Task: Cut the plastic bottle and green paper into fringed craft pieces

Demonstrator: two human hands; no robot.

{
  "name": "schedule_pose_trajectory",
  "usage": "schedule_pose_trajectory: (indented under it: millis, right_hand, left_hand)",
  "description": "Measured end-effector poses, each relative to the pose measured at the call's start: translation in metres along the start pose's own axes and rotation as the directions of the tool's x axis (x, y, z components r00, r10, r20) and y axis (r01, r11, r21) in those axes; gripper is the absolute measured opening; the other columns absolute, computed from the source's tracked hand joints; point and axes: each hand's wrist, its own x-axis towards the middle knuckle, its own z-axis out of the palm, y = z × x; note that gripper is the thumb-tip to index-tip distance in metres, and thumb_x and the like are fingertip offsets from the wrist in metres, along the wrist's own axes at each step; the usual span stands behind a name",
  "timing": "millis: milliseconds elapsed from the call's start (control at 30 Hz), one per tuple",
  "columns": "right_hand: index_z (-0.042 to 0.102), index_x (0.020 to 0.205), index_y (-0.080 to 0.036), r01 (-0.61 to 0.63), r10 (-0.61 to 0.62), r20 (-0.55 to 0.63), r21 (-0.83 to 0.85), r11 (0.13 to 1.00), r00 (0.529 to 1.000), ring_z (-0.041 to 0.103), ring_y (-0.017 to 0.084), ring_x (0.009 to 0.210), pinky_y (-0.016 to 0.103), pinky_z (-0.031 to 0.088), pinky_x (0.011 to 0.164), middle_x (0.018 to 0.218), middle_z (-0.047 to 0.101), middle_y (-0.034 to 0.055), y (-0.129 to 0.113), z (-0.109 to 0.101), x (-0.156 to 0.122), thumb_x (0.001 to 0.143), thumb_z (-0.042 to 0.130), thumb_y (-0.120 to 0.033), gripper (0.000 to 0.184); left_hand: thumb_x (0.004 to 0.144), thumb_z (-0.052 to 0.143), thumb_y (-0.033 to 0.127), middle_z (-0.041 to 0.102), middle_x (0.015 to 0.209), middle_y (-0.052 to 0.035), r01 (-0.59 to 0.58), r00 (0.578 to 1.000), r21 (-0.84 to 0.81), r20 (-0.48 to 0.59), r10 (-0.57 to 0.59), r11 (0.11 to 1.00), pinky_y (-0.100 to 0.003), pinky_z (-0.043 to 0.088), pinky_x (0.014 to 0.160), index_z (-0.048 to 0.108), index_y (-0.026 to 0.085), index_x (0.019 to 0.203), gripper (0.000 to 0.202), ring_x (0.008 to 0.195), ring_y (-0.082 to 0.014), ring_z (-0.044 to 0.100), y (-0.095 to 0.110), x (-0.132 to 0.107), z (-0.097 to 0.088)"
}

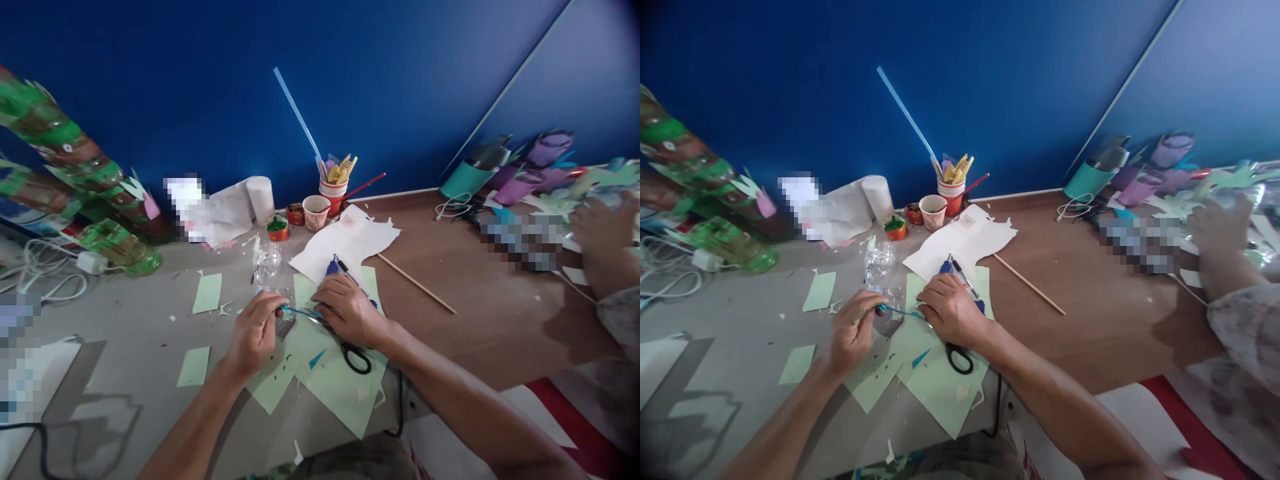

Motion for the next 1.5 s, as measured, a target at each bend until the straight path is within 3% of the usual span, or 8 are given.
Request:
schedule_pose_trajectory:
  millis: [200,333,567,700,867,1133,1400,1500]
  right_hand:
    - [0.062,0.087,-0.016,-0.001,0.001,-0.002,-0.013,1.0,1.0,0.054,0.022,0.088,0.039,0.04,0.08,0.082,0.065,0.0085,0.002,0.0,-0.001,0.087,0.048,-0.017,0.014]
    - [0.063,0.084,-0.016,0.01,-0.01,-0.01,-0.026,1.0,1.0,0.054,0.021,0.087,0.039,0.04,0.081,0.082,0.065,0.0082,0.002,0.001,-0.002,0.087,0.047,-0.017,0.016]
    - [0.064,0.087,-0.016,0.013,-0.014,-0.027,-0.009,1.0,1.0,0.054,0.023,0.089,0.04,0.041,0.081,0.083,0.065,0.0089,0.003,0.002,-0.004,0.086,0.05,-0.015,0.015]
    - [0.065,0.086,-0.015,0.016,-0.016,-0.04,-0.009,1.0,0.999,0.054,0.023,0.088,0.039,0.041,0.081,0.083,0.065,0.0095,0.005,0.002,-0.004,0.086,0.05,-0.015,0.014]
    - [0.064,0.086,-0.015,0.024,-0.025,-0.075,-0.015,1.0,0.997,0.054,0.022,0.087,0.038,0.04,0.081,0.082,0.065,0.0092,0.007,0.001,-0.003,0.086,0.048,-0.015,0.016]
    - [0.065,0.087,-0.015,0.019,-0.02,-0.082,-0.023,1.0,0.996,0.053,0.023,0.087,0.039,0.041,0.08,0.082,0.064,0.0094,0.009,0.002,-0.005,0.085,0.049,-0.015,0.016]
    - [0.065,0.088,-0.015,0.017,-0.018,-0.103,-0.016,1.0,0.994,0.054,0.023,0.088,0.039,0.041,0.08,0.084,0.064,0.0098,0.011,0.003,-0.005,0.083,0.052,-0.015,0.014]
    - [0.065,0.087,-0.015,0.018,-0.019,-0.119,-0.011,1.0,0.993,0.053,0.023,0.088,0.039,0.041,0.08,0.083,0.064,0.0097,0.011,0.003,-0.005,0.083,0.052,-0.014,0.014]
  left_hand:
    - [0.083,0.039,0.003,0.062,0.088,-0.0067,-0.033,0.985,-0.101,0.163,0.049,0.994,-0.025,0.047,0.071,0.058,0.019,0.098,0.029,0.082,-0.0138,0.058,0.016,0.002,0.002]
    - [0.083,0.04,0.007,0.065,0.082,-0.0062,0.033,0.912,-0.126,0.411,0.022,0.991,-0.025,0.047,0.07,0.061,0.019,0.094,0.027,0.078,-0.0148,0.059,0.041,0.007,0.003]
    - [0.085,0.047,0.02,0.069,0.096,-0.0035,0.215,0.532,-0.276,0.838,0.124,0.937,-0.023,0.045,0.08,0.064,0.024,0.1,0.023,0.088,-0.0158,0.061,0.096,0.015,-0.018]
    - [0.089,0.038,0.025,0.066,0.086,-0.0029,0.351,0.66,0.03,0.701,-0.269,0.936,-0.023,0.045,0.073,0.063,0.023,0.088,0.025,0.08,-0.0144,0.06,0.083,0.001,-0.054]
    - [0.09,0.031,0.036,0.061,0.068,-0.0028,0.342,0.679,0.581,0.39,-0.622,0.738,-0.029,0.043,0.064,0.057,0.021,0.08,0.031,0.066,-0.0186,0.059,0.028,-0.038,-0.095]
    - [0.084,0.041,0.034,0.057,0.11,-0.0135,0.243,0.76,0.809,0.183,-0.624,0.535,-0.037,0.046,0.078,0.054,0.018,0.111,0.034,0.093,-0.0265,0.06,-0.003,-0.083,-0.108]
    - [0.079,0.04,0.025,0.061,0.095,-0.0105,0.372,0.65,0.705,0.267,-0.712,0.604,-0.035,0.045,0.078,0.057,0.018,0.094,0.023,0.09,-0.0251,0.06,-0.015,-0.072,-0.107]
    - [0.077,0.045,0.03,0.059,0.087,-0.0082,0.419,0.682,0.635,0.251,-0.687,0.649,-0.034,0.045,0.076,0.053,0.019,0.079,0.014,0.083,-0.0233,0.059,-0.018,-0.063,-0.11]
